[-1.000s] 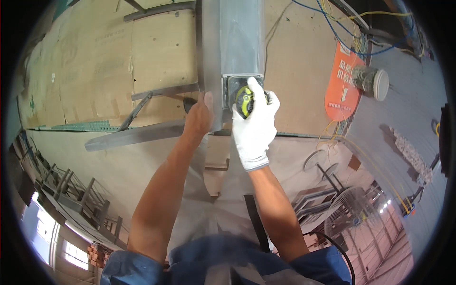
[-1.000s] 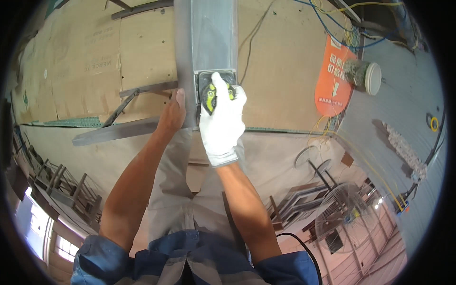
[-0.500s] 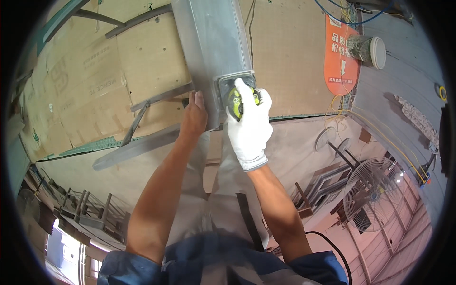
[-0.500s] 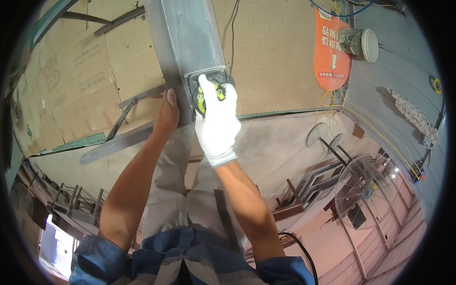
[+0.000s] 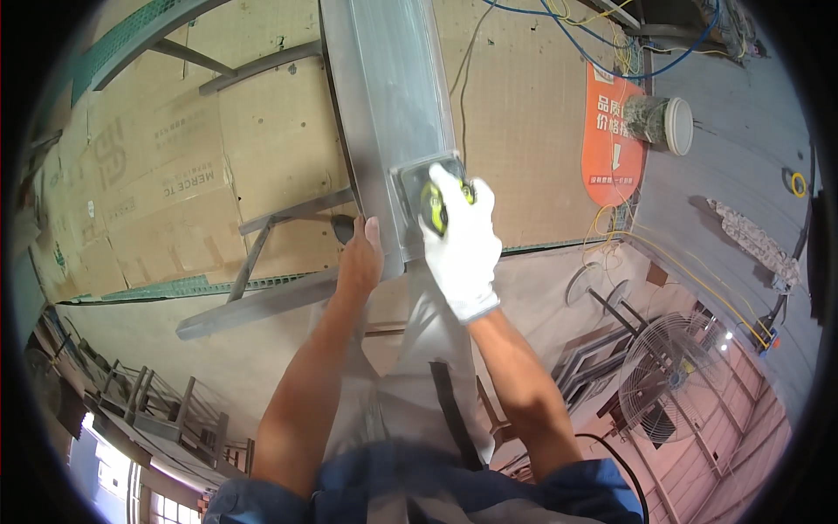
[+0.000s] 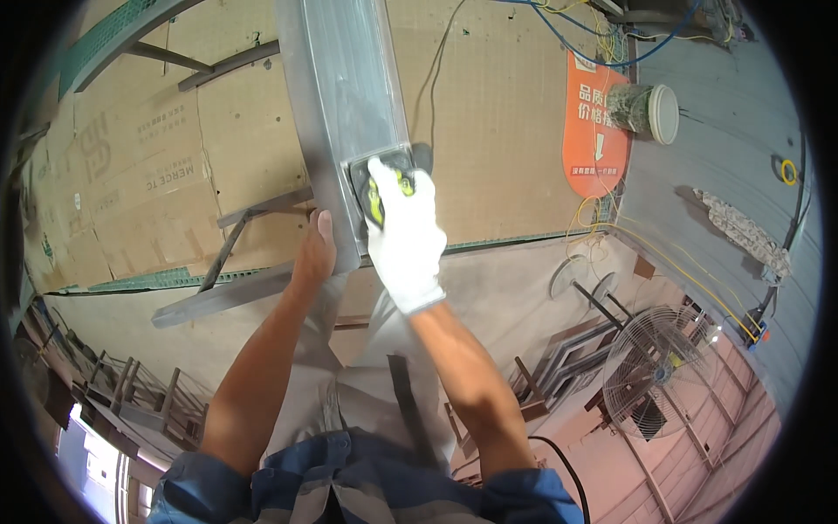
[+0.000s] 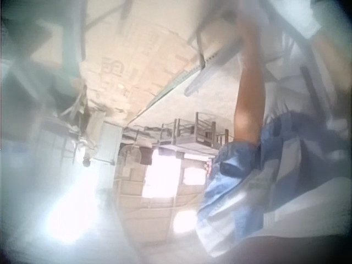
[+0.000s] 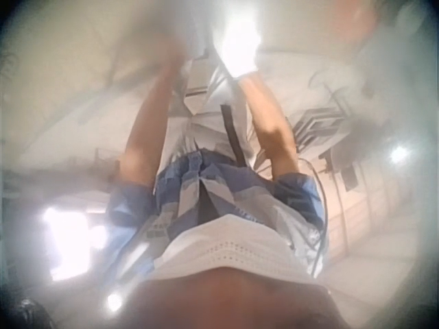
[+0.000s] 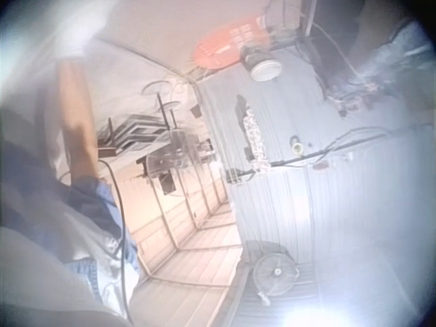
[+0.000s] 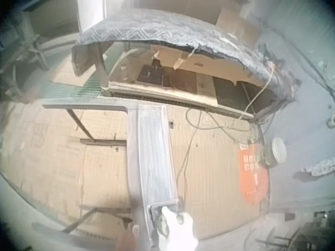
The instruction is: The person sands the surface of a wooden furniture component using an electric orbital sander by hand, moving the tool across various sections and turning the workpiece over to sand the opposite side.
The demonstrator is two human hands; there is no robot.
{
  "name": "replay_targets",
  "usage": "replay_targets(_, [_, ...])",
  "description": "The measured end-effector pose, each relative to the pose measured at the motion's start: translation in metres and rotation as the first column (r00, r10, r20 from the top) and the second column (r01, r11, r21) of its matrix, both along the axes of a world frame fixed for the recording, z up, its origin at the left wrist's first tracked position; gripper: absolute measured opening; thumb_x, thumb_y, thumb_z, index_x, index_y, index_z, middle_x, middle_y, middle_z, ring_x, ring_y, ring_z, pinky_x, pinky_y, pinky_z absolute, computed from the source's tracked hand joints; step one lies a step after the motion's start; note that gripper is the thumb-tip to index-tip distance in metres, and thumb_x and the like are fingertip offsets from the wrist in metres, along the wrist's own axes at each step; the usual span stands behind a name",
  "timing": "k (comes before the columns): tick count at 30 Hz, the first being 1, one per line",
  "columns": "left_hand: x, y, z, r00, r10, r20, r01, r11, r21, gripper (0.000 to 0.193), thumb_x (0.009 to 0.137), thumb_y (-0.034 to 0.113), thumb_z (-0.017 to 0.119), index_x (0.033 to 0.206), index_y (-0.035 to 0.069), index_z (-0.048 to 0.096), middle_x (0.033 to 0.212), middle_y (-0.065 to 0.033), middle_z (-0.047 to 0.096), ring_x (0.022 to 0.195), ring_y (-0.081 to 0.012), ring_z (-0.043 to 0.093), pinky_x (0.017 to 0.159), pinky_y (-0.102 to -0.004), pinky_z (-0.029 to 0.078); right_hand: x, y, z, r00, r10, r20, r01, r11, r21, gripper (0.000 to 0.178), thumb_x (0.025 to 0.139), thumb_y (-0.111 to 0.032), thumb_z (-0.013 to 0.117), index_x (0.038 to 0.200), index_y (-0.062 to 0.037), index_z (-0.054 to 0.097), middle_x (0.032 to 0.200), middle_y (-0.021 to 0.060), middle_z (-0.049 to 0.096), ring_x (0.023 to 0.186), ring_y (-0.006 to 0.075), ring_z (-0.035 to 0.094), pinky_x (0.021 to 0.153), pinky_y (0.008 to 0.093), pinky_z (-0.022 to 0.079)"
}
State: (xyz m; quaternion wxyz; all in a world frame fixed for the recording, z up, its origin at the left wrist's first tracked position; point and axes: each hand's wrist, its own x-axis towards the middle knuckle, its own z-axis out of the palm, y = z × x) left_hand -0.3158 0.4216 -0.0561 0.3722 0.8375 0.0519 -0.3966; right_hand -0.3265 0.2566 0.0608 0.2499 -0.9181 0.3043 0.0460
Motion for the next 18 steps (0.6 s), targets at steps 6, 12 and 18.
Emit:
replay_targets(6, [0.000,0.004,-0.001,0.999,0.030,-0.017,-0.032,0.994,-0.106,0.059,0.117,0.042,0.042,0.158,0.000,0.044,0.136,-0.0389,0.064,0.127,-0.0572,0.059,0.106,-0.0567,0.048,0.102,-0.077,-0.010,0.971,0.220,0.094,-0.218,0.975,-0.034,0.074,0.081,-0.015,0.089,0.148,-0.0345,0.064,0.144,0.0161,0.058,0.114,0.0390,0.073,0.092,0.0450,0.062])
replay_targets(12, [-0.012,-0.011,0.042,0.833,-0.070,0.548,0.085,0.996,-0.002,0.083,0.098,0.024,0.078,0.165,-0.003,0.037,0.167,-0.0310,0.043,0.149,-0.0481,0.048,0.120,-0.0531,0.043,0.074,-0.097,0.012,0.828,0.561,-0.005,-0.557,0.823,0.112,0.066,0.083,-0.017,0.088,0.144,-0.0328,0.069,0.139,0.0148,0.063,0.110,0.0349,0.074,0.079,0.0416,0.064])
replay_targets(18, [-0.070,-0.071,0.054,0.928,-0.187,0.322,0.239,0.963,-0.128,0.079,0.086,0.020,0.089,0.150,-0.003,0.049,0.162,-0.0256,0.049,0.146,-0.0452,0.052,0.122,-0.0541,0.043,-0.021,-0.085,0.014,0.676,0.735,-0.056,-0.720,0.674,0.165,0.057,0.092,-0.010,0.071,0.145,-0.0323,0.071,0.127,0.0141,0.064,0.102,0.0356,0.070,0.075,0.0412,0.062])
